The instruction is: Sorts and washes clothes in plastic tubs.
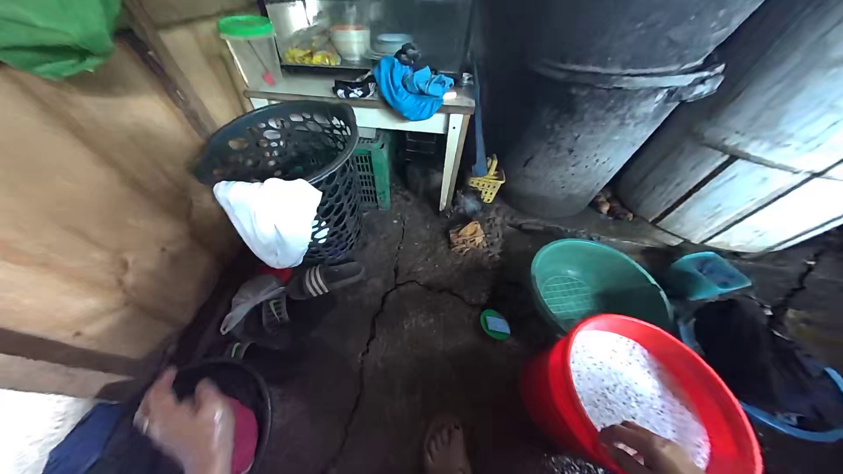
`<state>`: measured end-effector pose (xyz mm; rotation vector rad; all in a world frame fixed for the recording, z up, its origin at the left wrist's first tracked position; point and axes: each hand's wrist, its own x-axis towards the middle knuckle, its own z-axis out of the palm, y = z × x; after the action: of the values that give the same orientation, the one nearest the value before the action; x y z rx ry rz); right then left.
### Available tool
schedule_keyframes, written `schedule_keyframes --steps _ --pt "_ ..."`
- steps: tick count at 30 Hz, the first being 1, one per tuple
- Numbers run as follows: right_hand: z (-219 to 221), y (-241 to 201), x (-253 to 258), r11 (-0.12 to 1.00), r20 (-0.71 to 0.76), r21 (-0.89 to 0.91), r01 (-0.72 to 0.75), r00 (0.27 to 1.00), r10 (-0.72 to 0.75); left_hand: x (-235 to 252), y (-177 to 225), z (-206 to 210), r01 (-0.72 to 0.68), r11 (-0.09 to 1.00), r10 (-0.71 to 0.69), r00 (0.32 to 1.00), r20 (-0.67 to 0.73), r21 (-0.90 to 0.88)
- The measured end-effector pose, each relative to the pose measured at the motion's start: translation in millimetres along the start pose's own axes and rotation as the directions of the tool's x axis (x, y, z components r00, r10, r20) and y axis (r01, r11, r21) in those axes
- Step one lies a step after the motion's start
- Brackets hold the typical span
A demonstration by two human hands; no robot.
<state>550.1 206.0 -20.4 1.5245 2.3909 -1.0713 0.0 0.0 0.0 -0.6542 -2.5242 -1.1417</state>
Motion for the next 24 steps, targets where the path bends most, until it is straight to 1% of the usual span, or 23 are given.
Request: schedule_keyframes --steps 2,3,5,7,9,10,11,13,15,16,18,20,22,24 --pt "-4 -2 0 1.0 0.019 0.006 -0.001 1.0 0.0 56 71 41 -0.166 0.986 0.168 0.974 0.155 -0.024" --pt "-4 -2 -1 1.0 0.028 0.017 -0.007 1.0 0.006 79 102 62 -0.231 0.973 0.231 0.954 0.191 -0.02" --pt "-1 -3 -2 0.998 0.044 0.049 -0.026 0.999 0.024 123 153 97 -0.359 0.932 0.344 0.914 0.217 0.037" --pt "4 -3 -4 0.995 0.042 0.083 -0.054 0.998 0.051 157 191 127 -0.404 0.908 0.356 0.885 0.299 0.115" --pt "10 -1 -7 0.993 0.024 0.097 -0.067 0.998 0.065 173 216 157 -0.376 0.909 0.282 0.872 0.399 0.18" --pt "14 3 -8 0.994 0.006 0.097 -0.057 0.998 0.056 172 223 172 -0.353 0.913 0.24 0.872 0.427 0.207" --pt "18 6 -9 0.994 -0.013 0.097 -0.04 0.999 0.042 168 225 184 -0.345 0.909 0.227 0.88 0.418 0.233" --pt "22 10 -8 0.996 -0.042 0.09 -0.018 0.999 0.022 157 230 200 -0.322 0.893 0.204 0.913 0.354 0.316" --pt "25 9 -9 0.996 -0.042 0.085 -0.013 0.999 0.017 146 231 202 -0.267 0.893 0.142 0.931 0.337 0.361" --pt "24 7 -8 0.997 -0.037 0.081 -0.013 0.999 0.016 144 226 198 -0.257 0.9 0.132 0.931 0.341 0.352" --pt "22 7 -8 0.997 -0.023 0.078 -0.023 0.999 0.025 137 208 183 -0.292 0.915 0.174 0.909 0.379 0.28" --pt "22 7 -11 0.997 -0.026 0.077 -0.016 1.0 0.018 122 179 161 -0.338 0.911 0.217 0.88 0.423 0.237" --pt "23 8 -11 0.998 -0.029 0.067 0.009 1.0 -0.007 100 146 138 -0.383 0.897 0.256 0.857 0.447 0.22" --pt "27 10 -12 0.999 -0.037 0.044 0.016 0.999 -0.014 70 121 123 -0.447 0.873 0.327 0.833 0.447 0.195"
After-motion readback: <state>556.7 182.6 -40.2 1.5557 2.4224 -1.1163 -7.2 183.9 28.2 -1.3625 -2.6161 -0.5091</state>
